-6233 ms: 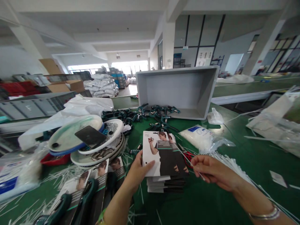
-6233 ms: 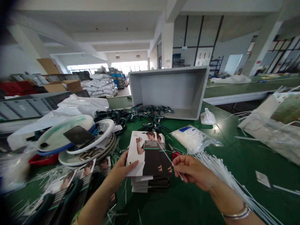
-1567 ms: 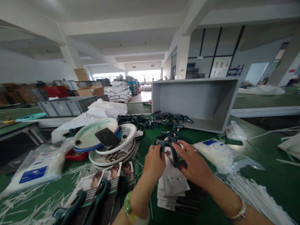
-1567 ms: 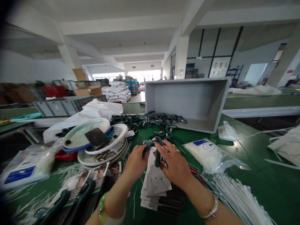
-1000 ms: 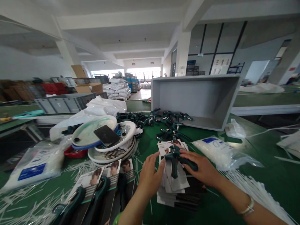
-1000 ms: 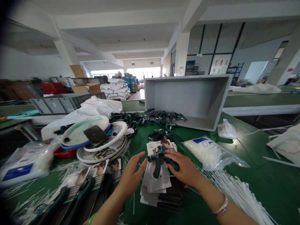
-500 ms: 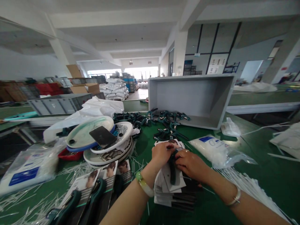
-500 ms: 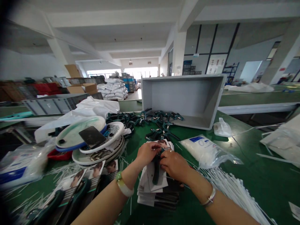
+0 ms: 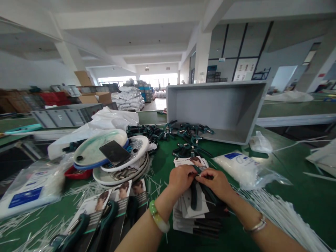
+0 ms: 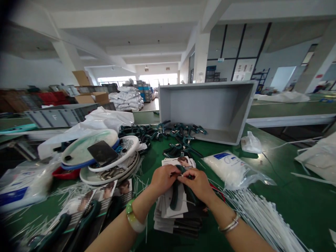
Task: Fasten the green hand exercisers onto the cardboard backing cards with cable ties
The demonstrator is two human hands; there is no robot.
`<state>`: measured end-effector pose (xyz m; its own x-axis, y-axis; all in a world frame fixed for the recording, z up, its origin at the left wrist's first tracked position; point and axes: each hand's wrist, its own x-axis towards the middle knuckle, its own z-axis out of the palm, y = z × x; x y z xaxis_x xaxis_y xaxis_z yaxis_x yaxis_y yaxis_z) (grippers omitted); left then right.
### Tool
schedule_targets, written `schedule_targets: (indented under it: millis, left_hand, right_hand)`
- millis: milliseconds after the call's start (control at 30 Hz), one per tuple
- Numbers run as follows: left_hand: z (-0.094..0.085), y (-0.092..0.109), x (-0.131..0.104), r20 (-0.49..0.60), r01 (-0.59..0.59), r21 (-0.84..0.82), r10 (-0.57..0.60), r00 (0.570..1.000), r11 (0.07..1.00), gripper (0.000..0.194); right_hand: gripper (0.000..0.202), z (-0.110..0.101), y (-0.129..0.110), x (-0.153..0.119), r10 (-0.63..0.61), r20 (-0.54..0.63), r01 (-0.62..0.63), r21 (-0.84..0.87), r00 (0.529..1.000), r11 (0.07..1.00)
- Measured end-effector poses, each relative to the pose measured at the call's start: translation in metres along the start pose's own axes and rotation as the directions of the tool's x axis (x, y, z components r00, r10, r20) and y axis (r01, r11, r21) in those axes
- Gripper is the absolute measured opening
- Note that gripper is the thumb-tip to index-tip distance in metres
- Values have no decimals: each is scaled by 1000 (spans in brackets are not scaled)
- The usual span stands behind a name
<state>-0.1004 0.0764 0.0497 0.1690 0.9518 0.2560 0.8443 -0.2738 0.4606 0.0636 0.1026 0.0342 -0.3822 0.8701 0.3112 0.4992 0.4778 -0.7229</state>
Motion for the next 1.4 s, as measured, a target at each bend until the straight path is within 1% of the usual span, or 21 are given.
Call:
schedule_targets:
  millis: [133,267,367,533,667,800,833,900,1000,1067,1300,1400]
  left_hand:
    - [-1,0,-2,12,9,41,-10,1000,999,21]
    - [-1,4,-2,20,25,86,-27,999,996,20]
    - [-3,6,-2,32,0,141,-5,999,990,21]
    - [-3,7,-2,61,-63,192,52,997,979,23]
    - [-2,6,-3,51,-42,190,33,998,981,23]
    - [0,3,-5,24,-47,153,43,999,987,24]
    - [1,2,-5,16,-38,147,36,999,988,24]
    - [1,1,-5,2,-18,148,18,1000,989,22]
    - [2,2,-4,0,-17,196,17,1000,980,22]
    - [2,3,-4,9,-36,241,35,999,970,22]
    - [4,3,-6,3,-95,282,98,995,955,20]
    - [6,2,-5,-5,-87,256,92,996,963,20]
  right_hand:
    - [25,2,-1,-2,6,0,-6,57,1000,998]
    - [24,3,1,-4,-35,-6,36,83,999,996]
    - [25,4,3,-6,-34,-30,37,114,999,993]
    - [26,4,4,-6,-22,-22,24,111,1000,994]
    - [26,3,1,-3,20,14,-21,114,1000,993]
    - [28,1,0,1,116,99,-131,158,988,979]
    - [28,1,0,2,113,116,-131,159,987,978]
    - [28,1,0,1,63,113,-80,156,992,984]
    - [27,1,1,-1,-20,59,10,164,998,986]
    - [27,1,1,-3,-34,36,27,178,999,984]
    - [26,1,3,-3,-24,44,15,185,999,983]
    - [27,2,3,-1,33,68,-45,177,997,983]
